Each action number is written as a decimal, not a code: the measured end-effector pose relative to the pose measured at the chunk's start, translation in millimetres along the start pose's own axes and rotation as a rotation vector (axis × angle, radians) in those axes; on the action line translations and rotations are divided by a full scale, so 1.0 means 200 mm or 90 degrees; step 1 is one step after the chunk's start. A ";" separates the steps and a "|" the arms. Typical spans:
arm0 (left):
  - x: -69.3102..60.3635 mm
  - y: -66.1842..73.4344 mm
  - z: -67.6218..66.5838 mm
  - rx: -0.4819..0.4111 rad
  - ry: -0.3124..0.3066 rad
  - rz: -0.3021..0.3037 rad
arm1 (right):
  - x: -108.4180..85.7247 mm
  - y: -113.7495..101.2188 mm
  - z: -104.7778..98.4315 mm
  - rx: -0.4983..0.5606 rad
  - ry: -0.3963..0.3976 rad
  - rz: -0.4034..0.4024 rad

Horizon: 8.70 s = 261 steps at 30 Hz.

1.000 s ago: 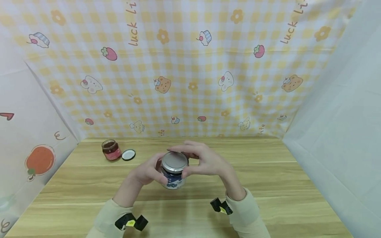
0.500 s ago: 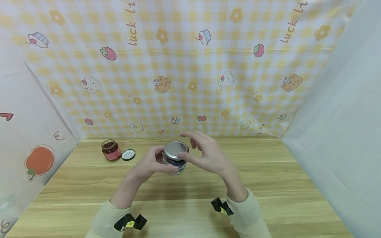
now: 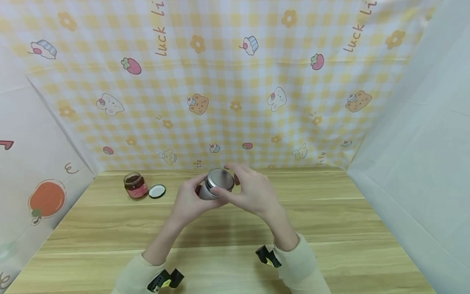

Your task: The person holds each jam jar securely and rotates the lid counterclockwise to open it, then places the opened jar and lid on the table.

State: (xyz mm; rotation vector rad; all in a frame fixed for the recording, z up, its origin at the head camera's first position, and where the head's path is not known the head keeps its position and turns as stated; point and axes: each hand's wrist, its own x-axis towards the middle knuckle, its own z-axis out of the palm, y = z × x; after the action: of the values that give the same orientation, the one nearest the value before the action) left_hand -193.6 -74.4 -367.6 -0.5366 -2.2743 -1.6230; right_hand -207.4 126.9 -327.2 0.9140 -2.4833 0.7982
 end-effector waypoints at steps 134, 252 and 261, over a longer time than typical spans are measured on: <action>0.05 -0.13 -0.12 -0.155 -0.072 -0.009 | 0.01 0.18 -0.03 0.285 -0.022 -0.105; 0.06 -0.65 -0.37 0.067 0.009 -0.361 | 0.18 0.38 0.74 0.269 -0.264 0.208; 0.06 -0.65 -0.37 0.072 -0.003 -0.372 | 0.20 0.36 0.76 0.233 -0.276 0.223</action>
State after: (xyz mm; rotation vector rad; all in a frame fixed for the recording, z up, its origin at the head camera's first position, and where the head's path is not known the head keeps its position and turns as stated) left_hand -263.7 -182.1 -447.2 0.1792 -2.6646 -1.7022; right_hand -307.5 58.9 -451.8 0.8490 -2.9881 1.3254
